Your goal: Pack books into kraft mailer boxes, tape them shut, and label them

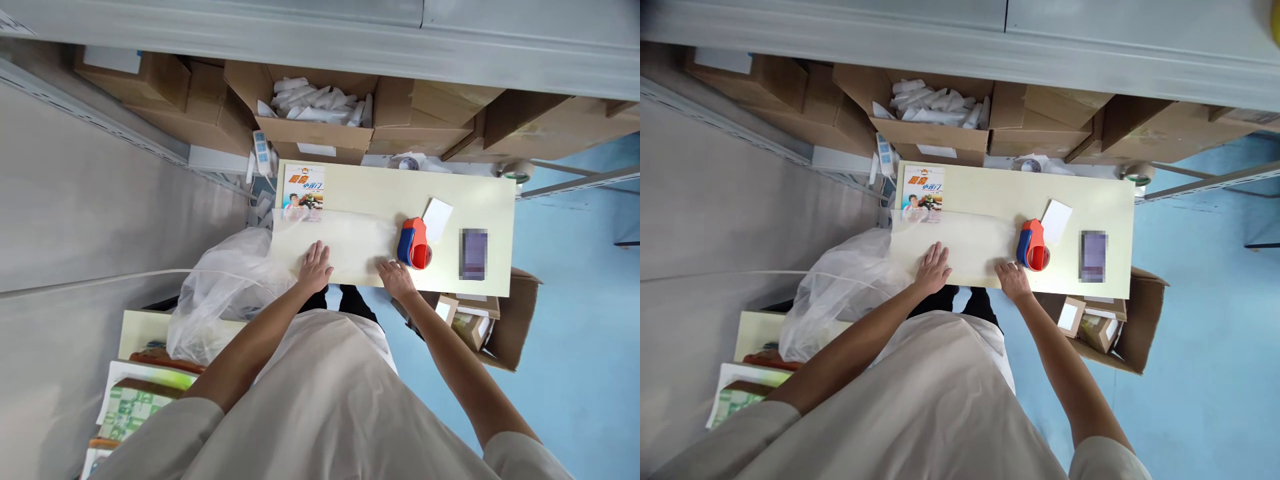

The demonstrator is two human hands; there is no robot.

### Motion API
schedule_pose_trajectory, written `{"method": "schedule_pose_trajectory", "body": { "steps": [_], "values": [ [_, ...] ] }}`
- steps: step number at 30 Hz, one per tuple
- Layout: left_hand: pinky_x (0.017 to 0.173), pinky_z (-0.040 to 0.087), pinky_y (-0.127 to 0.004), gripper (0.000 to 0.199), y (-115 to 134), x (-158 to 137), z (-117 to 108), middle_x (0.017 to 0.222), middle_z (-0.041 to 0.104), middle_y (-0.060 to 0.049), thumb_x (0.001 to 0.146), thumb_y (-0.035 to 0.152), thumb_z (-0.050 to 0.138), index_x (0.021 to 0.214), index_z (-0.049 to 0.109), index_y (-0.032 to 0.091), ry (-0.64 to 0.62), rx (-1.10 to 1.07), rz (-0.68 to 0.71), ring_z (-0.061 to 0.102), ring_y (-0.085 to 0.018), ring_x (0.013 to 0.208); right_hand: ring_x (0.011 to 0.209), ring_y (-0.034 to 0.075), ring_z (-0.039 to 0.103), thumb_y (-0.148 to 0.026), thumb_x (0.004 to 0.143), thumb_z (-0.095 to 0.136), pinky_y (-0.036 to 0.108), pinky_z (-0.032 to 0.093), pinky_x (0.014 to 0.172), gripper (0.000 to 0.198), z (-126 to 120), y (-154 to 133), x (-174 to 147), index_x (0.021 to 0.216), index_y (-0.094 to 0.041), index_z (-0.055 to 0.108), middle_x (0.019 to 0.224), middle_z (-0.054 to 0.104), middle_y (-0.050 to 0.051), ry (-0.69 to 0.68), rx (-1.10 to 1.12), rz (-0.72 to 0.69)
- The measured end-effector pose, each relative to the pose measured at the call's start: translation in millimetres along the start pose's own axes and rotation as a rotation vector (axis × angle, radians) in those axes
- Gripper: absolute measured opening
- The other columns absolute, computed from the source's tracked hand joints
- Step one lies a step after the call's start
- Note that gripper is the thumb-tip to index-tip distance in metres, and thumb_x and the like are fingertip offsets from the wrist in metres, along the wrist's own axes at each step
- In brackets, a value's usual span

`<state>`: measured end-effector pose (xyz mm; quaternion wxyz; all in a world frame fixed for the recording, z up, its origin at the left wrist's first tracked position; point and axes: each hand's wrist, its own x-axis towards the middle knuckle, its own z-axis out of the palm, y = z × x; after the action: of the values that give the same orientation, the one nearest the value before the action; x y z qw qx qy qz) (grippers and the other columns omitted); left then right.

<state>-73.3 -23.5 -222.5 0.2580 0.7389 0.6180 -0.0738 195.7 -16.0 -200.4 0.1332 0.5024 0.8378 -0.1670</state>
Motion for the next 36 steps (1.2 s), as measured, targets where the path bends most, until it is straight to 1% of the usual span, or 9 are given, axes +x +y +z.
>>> {"method": "schedule_pose_trajectory", "body": {
  "steps": [5, 8, 11, 15, 19, 21, 25, 29, 36],
  "values": [
    [0.111, 0.025, -0.048, 0.065, 7.7, 1.5, 3.3, 0.156, 0.014, -0.018, 0.087, 0.027, 0.047, 0.146, 0.026, 0.010, 0.034, 0.026, 0.011, 0.012, -0.032, 0.144, 0.097, 0.027, 0.053, -0.005, 0.084, 0.039, 0.042, 0.035, 0.093, 0.031, -5.8, -8.0, 13.2, 0.091, -0.017, 0.067, 0.103, 0.064, 0.015, 0.048, 0.018, 0.032],
    [0.108, 0.030, -0.048, 0.064, 17.0, 2.8, 0.9, 0.155, 0.017, -0.019, 0.086, 0.029, 0.050, 0.144, 0.030, 0.012, 0.027, 0.008, 0.006, 0.017, -0.033, 0.143, 0.103, 0.028, 0.051, -0.004, 0.082, 0.040, 0.041, 0.040, 0.089, 0.035, -8.1, -21.6, 34.1, 0.105, -0.016, 0.064, 0.121, 0.056, 0.017, 0.099, 0.096, 0.107],
    [0.101, 0.036, -0.050, 0.055, 16.9, 4.7, -7.5, 0.154, 0.023, -0.018, 0.086, 0.035, 0.051, 0.137, 0.042, 0.017, 0.077, -0.039, -0.104, 0.028, -0.035, 0.138, 0.104, 0.030, 0.049, -0.003, 0.079, 0.043, 0.040, 0.045, 0.080, 0.042, -3.8, -30.4, 46.2, 0.117, -0.015, 0.056, 0.124, 0.052, 0.019, 0.090, 0.157, 0.211],
    [0.097, 0.039, -0.051, 0.044, -11.8, 19.4, -34.6, 0.147, 0.037, -0.017, 0.086, 0.039, 0.049, 0.125, 0.053, 0.018, 0.290, -0.134, -0.256, 0.039, -0.036, 0.129, 0.109, 0.030, 0.045, -0.003, 0.076, 0.047, 0.041, 0.047, 0.081, 0.046, 6.7, -31.1, 44.6, 0.119, -0.017, 0.051, 0.125, 0.048, 0.017, 0.158, 0.187, 0.226],
    [0.097, 0.039, -0.047, 0.044, -59.5, 59.9, -76.3, 0.135, 0.050, -0.016, 0.086, 0.035, 0.050, 0.126, 0.052, 0.017, 0.515, -0.221, -0.472, 0.045, -0.033, 0.123, 0.110, 0.030, 0.044, -0.002, 0.075, 0.045, 0.042, 0.047, 0.084, 0.046, 11.9, -31.1, 42.7, 0.119, -0.017, 0.049, 0.124, 0.047, 0.017, 0.204, 0.196, 0.239],
    [0.095, 0.040, -0.047, 0.041, -80.8, 85.7, -94.6, 0.125, 0.057, -0.016, 0.086, 0.034, 0.052, 0.123, 0.055, 0.018, 0.491, -0.263, -0.585, 0.050, -0.032, 0.118, 0.110, 0.030, 0.044, -0.002, 0.075, 0.045, 0.043, 0.047, 0.084, 0.046, 12.4, -32.3, 43.9, 0.118, -0.017, 0.049, 0.123, 0.047, 0.017, 0.203, 0.205, 0.252],
    [0.088, 0.044, -0.042, 0.036, -105.8, 128.0, -112.0, 0.110, 0.065, -0.012, 0.080, 0.037, 0.061, 0.110, 0.060, 0.018, 0.281, -0.351, -0.661, 0.058, -0.028, 0.107, 0.111, 0.031, 0.042, -0.003, 0.075, 0.045, 0.043, 0.046, 0.084, 0.045, 13.8, -34.2, 45.7, 0.118, -0.016, 0.048, 0.123, 0.046, 0.018, 0.188, 0.232, 0.275],
    [0.080, 0.048, -0.034, 0.033, -112.2, 144.5, -110.1, 0.099, 0.067, -0.010, 0.074, 0.042, 0.068, 0.095, 0.063, 0.016, 0.236, -0.377, -0.659, 0.063, -0.025, 0.094, 0.111, 0.031, 0.042, -0.004, 0.076, 0.044, 0.045, 0.046, 0.083, 0.046, 16.7, -34.9, 44.7, 0.120, -0.017, 0.047, 0.124, 0.046, 0.018, 0.222, 0.259, 0.281],
    [0.074, 0.047, -0.028, 0.039, -121.2, 159.3, -94.2, 0.100, 0.067, -0.011, 0.064, 0.029, 0.077, 0.096, 0.061, 0.013, 0.265, -0.579, -0.707, 0.063, -0.019, 0.088, 0.111, 0.029, 0.043, -0.001, 0.075, 0.043, 0.043, 0.045, 0.087, 0.046, 16.6, -37.4, 45.6, 0.119, -0.017, 0.048, 0.124, 0.046, 0.016, 0.209, 0.248, 0.307]
  ]
}}
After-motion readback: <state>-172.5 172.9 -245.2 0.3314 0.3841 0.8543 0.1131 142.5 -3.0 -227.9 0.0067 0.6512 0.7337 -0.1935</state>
